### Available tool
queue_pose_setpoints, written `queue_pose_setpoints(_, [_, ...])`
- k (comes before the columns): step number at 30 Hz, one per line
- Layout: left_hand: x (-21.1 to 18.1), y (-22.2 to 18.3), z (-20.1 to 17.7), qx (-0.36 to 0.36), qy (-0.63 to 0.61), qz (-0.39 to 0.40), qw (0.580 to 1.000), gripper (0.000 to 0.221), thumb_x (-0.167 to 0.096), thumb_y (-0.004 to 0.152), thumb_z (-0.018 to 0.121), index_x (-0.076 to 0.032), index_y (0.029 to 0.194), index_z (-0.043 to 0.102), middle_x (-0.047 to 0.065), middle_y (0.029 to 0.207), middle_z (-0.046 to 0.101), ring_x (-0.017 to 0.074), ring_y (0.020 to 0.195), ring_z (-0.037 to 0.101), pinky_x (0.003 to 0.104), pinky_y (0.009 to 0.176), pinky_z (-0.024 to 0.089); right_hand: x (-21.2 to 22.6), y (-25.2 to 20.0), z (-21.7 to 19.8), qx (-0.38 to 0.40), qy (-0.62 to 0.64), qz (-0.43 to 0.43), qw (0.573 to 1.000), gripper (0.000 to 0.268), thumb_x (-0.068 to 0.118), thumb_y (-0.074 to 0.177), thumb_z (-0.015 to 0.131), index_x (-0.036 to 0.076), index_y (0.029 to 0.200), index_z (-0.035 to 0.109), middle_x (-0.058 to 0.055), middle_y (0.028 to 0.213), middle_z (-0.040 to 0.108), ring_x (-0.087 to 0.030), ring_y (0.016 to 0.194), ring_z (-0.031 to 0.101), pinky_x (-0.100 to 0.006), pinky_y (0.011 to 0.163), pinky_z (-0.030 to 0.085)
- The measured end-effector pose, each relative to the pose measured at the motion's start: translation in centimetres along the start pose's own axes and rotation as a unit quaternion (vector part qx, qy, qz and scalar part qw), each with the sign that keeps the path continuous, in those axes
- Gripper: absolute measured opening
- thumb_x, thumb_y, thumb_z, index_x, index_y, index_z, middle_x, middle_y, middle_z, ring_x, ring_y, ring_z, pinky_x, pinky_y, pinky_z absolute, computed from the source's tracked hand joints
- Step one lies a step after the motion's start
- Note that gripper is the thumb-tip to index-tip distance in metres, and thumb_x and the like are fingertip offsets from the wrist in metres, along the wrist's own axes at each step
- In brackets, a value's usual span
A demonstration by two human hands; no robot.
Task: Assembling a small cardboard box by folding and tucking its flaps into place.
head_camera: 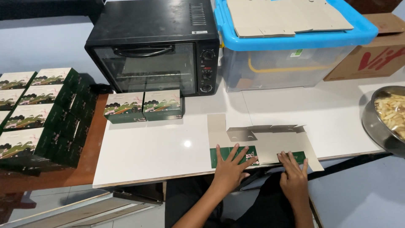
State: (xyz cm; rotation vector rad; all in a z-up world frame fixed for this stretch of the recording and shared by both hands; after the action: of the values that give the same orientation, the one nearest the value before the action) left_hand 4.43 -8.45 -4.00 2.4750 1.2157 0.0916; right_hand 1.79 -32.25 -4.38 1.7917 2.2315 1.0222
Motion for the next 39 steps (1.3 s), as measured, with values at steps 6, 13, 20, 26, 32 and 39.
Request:
queue_pose_setpoints(6, [0.0,-0.1,0.6,0.009,0.013,-0.002,1.000,0.074,-0.052,0.095,0.059,-0.043,0.160,0.025,0.001,0.169,0.025,0.0334,0.157,0.017,0.088,0.106,0.007,-3.6,-0.6,-2.6,0.040,-0.091,0.009,0.995,0.100,-0.018,0.059,0.075,0.017,0.150,0.055,-0.006,0.153,0.057,-0.033,0.151,0.045,-0.070,0.131,0.014])
queue_pose_setpoints(13, [0.0,0.1,0.3,0.023,0.007,0.001,1.000,0.075,-0.051,0.095,0.060,-0.041,0.160,0.026,0.003,0.168,0.027,0.0351,0.156,0.018,0.089,0.105,0.008,-8.7,1.5,-4.8,0.038,0.010,-0.010,0.999,0.062,-0.025,0.079,0.047,0.009,0.125,0.072,-0.008,0.122,0.075,-0.027,0.109,0.069,-0.049,0.126,0.042])
queue_pose_setpoints(20, [0.1,0.1,0.3,0.005,0.027,0.003,1.000,0.076,-0.054,0.094,0.058,-0.042,0.161,0.024,0.002,0.168,0.027,0.0343,0.156,0.018,0.089,0.105,0.009,-8.1,3.2,-3.3,0.026,-0.004,0.050,0.998,0.056,0.000,0.093,0.054,0.024,0.142,0.063,0.000,0.154,0.057,-0.028,0.141,0.043,-0.048,0.120,0.026])
queue_pose_setpoints(26, [0.1,0.0,0.1,-0.009,-0.002,0.004,1.000,0.078,-0.052,0.093,0.065,-0.041,0.161,0.028,0.003,0.168,0.031,0.0346,0.157,0.021,0.089,0.105,0.010,-4.6,0.8,-1.1,-0.177,0.018,0.017,0.984,0.059,-0.031,0.081,0.039,-0.010,0.126,0.071,-0.022,0.121,0.071,-0.038,0.114,0.065,-0.044,0.104,0.057])
queue_pose_setpoints(32, [0.0,0.4,0.6,0.097,0.008,-0.011,0.995,0.073,-0.054,0.098,0.051,-0.044,0.161,0.017,0.002,0.170,0.018,0.0345,0.157,0.008,0.090,0.105,0.004,-2.9,1.3,0.4,-0.060,0.117,0.098,0.987,0.057,0.028,0.107,0.027,0.004,0.155,0.044,-0.023,0.170,0.027,-0.041,0.161,0.017,-0.065,0.127,-0.003])
queue_pose_setpoints(39, [-0.2,0.6,-0.3,0.011,0.002,-0.019,1.000,0.080,-0.051,0.091,0.066,-0.042,0.160,0.027,0.003,0.168,0.028,0.0344,0.156,0.018,0.089,0.106,0.007,-3.3,3.1,2.5,0.031,0.019,0.209,0.977,0.071,0.065,0.103,0.024,0.025,0.161,0.037,-0.027,0.170,0.018,-0.042,0.159,0.005,-0.069,0.118,-0.009])
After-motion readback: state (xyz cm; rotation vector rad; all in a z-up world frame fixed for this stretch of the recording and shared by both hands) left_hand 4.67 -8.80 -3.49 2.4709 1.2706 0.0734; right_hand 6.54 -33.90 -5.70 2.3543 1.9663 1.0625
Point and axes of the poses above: each hand's wrist, its own y-axis towards the middle knuckle, its own z-axis out of the palm, x = y × z, the point moved 4 cm from there along y, towards the middle knuckle
